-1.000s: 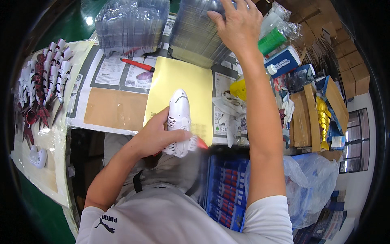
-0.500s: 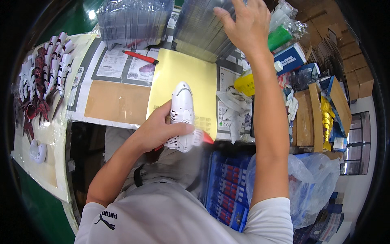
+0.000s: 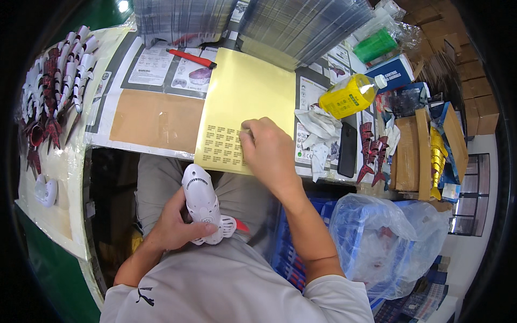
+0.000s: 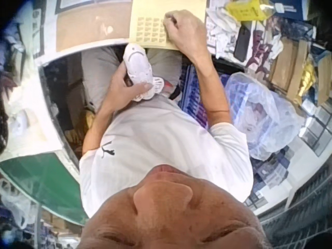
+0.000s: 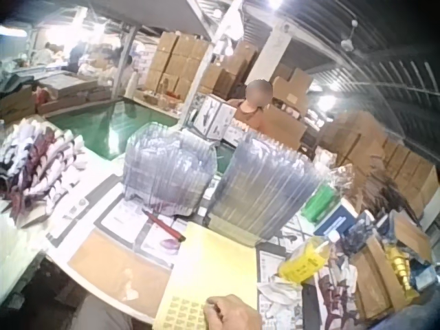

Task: The person assembles small white and red decorative items by hand, then places them into clear plastic packaging. The person repeatedly picks up parts, joins them, and puts the finished items into plastic bags on a cluttered workbench.

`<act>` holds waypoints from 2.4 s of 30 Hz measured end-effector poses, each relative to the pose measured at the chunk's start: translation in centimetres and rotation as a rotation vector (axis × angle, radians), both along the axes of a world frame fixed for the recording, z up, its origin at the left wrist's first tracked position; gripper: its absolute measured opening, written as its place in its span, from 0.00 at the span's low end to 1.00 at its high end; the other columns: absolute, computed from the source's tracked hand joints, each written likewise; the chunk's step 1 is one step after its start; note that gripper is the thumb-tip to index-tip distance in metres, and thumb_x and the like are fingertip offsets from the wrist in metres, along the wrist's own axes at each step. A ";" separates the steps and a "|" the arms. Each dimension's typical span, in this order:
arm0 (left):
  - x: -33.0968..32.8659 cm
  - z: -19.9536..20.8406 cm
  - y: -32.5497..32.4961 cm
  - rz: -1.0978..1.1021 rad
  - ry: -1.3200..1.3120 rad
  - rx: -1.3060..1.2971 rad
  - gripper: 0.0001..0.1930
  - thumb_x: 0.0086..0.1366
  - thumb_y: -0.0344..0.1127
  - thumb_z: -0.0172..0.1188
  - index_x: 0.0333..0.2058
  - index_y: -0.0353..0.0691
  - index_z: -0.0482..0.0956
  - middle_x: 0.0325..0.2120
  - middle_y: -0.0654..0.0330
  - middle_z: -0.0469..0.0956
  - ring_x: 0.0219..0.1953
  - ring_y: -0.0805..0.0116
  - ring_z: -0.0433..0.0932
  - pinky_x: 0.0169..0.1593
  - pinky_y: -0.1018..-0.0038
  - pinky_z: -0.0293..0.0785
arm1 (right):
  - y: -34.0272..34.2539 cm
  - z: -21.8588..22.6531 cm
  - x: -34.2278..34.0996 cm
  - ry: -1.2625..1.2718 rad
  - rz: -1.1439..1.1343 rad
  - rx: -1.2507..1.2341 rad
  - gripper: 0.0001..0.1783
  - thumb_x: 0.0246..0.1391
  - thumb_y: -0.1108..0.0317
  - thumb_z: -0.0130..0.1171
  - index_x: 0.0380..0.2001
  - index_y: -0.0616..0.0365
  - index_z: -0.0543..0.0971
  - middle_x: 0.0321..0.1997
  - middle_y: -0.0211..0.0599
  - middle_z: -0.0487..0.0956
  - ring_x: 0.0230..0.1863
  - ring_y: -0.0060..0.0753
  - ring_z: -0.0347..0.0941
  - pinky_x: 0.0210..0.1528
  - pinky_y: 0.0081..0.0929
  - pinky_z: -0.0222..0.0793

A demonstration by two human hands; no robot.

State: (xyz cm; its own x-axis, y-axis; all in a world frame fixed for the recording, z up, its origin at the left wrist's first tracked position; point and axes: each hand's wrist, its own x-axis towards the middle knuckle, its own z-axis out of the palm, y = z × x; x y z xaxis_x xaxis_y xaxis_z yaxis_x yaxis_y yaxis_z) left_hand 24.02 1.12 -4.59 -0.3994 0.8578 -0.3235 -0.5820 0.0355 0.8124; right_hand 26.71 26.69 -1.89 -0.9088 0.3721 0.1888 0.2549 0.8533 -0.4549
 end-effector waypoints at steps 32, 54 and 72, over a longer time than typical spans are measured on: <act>-1.9 -1.4 3.8 0.135 0.166 0.050 0.37 0.59 0.32 0.76 0.63 0.28 0.67 0.49 0.53 0.81 0.49 0.70 0.80 0.53 0.69 0.79 | 0.2 -0.9 -0.1 -0.166 -0.030 -0.004 0.10 0.66 0.65 0.58 0.39 0.62 0.78 0.40 0.51 0.82 0.41 0.58 0.80 0.45 0.47 0.75; -2.8 -0.4 2.4 0.002 0.193 0.035 0.44 0.59 0.34 0.76 0.70 0.33 0.62 0.52 0.55 0.78 0.53 0.67 0.79 0.55 0.68 0.78 | -1.5 5.0 1.2 -0.364 0.387 -0.774 0.10 0.68 0.67 0.58 0.44 0.65 0.78 0.51 0.44 0.79 0.50 0.35 0.75 0.57 0.33 0.71; -2.9 0.3 -0.1 -0.045 0.440 -0.094 0.45 0.57 0.38 0.79 0.70 0.36 0.64 0.52 0.54 0.81 0.50 0.68 0.80 0.54 0.66 0.79 | -5.7 2.7 1.0 -0.194 0.112 -0.943 0.32 0.55 0.69 0.73 0.60 0.63 0.70 0.47 0.39 0.79 0.33 0.20 0.76 0.31 0.19 0.72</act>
State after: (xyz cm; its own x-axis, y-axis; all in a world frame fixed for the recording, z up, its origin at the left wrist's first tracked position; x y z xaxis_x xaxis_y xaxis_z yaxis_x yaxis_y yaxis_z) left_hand 21.17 1.04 -4.34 -0.4795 0.8524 -0.2086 -0.1779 0.1383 0.9743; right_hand 27.71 21.01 0.82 -0.9320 0.2032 -0.3001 0.3373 0.1835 -0.9233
